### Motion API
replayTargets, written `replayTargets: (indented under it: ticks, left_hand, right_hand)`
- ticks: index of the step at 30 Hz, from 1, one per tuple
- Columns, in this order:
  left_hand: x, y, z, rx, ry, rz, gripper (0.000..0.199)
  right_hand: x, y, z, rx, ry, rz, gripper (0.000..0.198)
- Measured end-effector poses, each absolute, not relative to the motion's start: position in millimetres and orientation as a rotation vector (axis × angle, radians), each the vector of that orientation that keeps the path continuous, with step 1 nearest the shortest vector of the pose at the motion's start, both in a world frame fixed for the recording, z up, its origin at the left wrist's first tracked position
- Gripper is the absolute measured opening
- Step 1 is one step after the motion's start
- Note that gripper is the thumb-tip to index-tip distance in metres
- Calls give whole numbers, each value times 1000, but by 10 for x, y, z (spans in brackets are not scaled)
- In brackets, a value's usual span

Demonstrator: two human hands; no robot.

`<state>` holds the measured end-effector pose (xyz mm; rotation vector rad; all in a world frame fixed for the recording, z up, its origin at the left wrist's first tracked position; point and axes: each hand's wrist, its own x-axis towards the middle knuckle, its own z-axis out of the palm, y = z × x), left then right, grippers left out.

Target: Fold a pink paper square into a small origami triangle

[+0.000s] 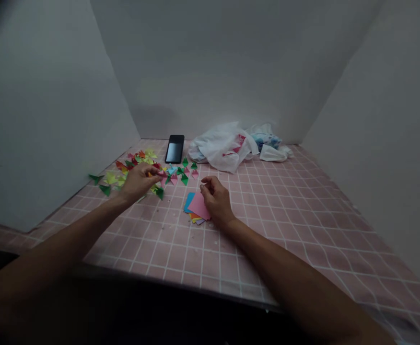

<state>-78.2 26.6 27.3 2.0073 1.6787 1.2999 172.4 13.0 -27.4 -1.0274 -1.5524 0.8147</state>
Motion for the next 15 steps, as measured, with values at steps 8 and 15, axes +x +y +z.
replayTargets:
  ticks: [8, 15]
  left_hand:
    - [-767, 296, 119, 2226, 1932, 891, 8]
    - [-674, 346, 73, 2229, 2125, 600, 17]
  right_hand:
    - [1726, 154, -309, -1042, -1566, 768, 18]
    - [1706, 103, -258, -1050, -1597, 760, 18]
